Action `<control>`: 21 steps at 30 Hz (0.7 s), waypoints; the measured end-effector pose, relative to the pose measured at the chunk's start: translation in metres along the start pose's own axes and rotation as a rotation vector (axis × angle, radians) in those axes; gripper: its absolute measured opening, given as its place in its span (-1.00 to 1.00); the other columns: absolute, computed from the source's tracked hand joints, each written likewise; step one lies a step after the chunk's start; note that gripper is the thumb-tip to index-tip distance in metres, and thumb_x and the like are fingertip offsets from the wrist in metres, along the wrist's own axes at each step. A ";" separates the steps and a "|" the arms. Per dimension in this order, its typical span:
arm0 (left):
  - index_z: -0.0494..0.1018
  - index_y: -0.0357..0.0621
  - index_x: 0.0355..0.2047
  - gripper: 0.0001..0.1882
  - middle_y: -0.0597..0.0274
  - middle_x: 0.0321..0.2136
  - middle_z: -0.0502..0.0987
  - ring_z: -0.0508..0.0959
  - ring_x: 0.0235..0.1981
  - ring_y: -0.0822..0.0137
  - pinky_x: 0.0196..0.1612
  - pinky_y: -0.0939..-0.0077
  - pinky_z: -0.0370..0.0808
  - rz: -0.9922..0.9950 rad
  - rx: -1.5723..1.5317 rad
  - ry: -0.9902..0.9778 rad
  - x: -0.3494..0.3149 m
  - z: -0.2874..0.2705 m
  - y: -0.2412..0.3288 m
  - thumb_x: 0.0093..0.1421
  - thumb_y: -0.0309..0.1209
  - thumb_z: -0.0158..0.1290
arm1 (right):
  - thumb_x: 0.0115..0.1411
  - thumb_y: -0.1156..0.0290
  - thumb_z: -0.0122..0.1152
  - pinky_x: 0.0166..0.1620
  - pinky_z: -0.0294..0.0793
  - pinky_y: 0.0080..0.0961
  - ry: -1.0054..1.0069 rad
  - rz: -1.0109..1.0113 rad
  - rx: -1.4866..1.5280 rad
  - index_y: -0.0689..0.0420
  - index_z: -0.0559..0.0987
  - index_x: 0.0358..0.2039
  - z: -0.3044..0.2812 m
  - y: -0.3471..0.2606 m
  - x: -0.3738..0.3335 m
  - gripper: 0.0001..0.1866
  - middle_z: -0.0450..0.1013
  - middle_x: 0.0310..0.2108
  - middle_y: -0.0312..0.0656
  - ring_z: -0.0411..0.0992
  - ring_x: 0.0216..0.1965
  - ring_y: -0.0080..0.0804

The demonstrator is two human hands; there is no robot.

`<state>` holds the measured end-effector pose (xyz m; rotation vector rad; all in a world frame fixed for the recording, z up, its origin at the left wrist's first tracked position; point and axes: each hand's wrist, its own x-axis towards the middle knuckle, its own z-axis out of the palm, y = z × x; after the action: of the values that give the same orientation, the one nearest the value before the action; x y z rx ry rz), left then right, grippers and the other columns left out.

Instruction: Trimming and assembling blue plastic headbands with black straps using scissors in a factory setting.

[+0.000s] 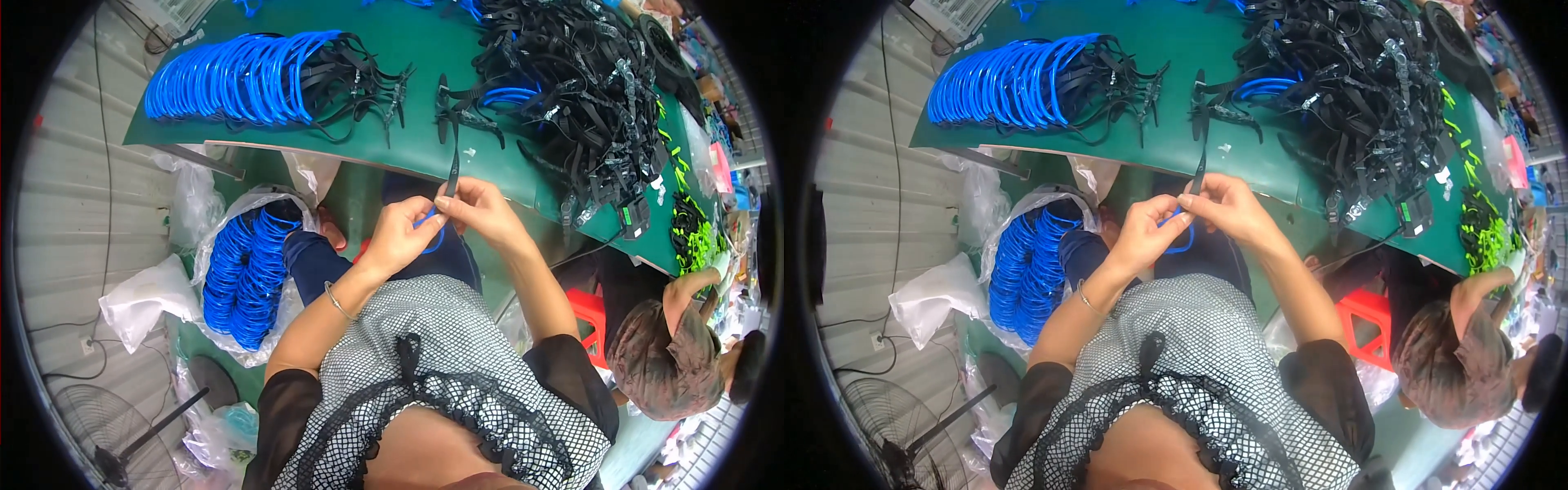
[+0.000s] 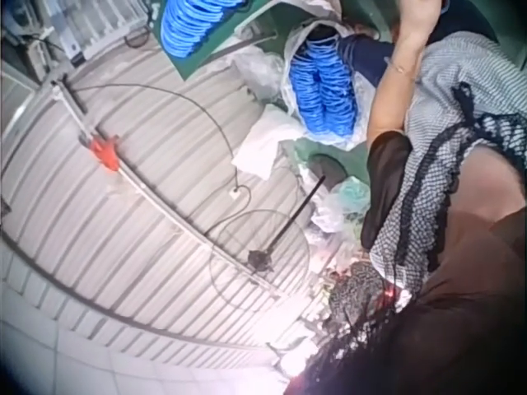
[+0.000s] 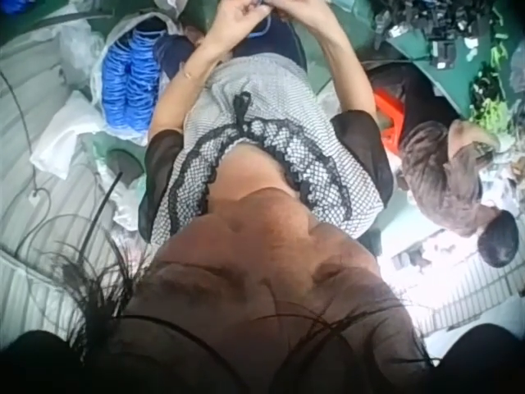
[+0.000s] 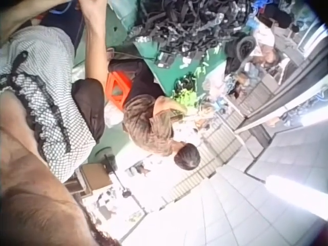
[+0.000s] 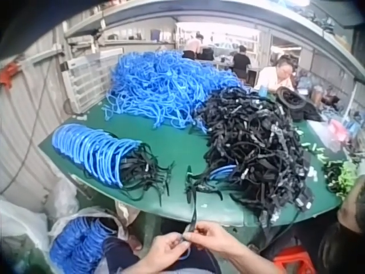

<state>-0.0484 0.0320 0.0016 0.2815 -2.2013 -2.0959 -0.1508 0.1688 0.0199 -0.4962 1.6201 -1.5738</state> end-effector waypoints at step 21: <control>0.46 -0.31 -0.39 -0.85 0.49 -0.62 0.38 0.27 -0.57 0.72 -0.56 0.78 0.20 0.054 -0.194 -0.018 -0.050 -0.034 0.046 0.17 -0.43 0.03 | 0.18 0.19 0.04 -0.38 0.39 -0.53 -0.006 -0.022 0.642 0.20 0.45 -0.22 0.028 -0.006 0.038 -0.67 0.43 -0.45 -0.21 0.41 -0.41 -0.43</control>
<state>0.0033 0.0100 0.0525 0.1867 -1.9713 -2.2681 -0.1537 0.1210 0.0183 -0.1691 1.0146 -1.9805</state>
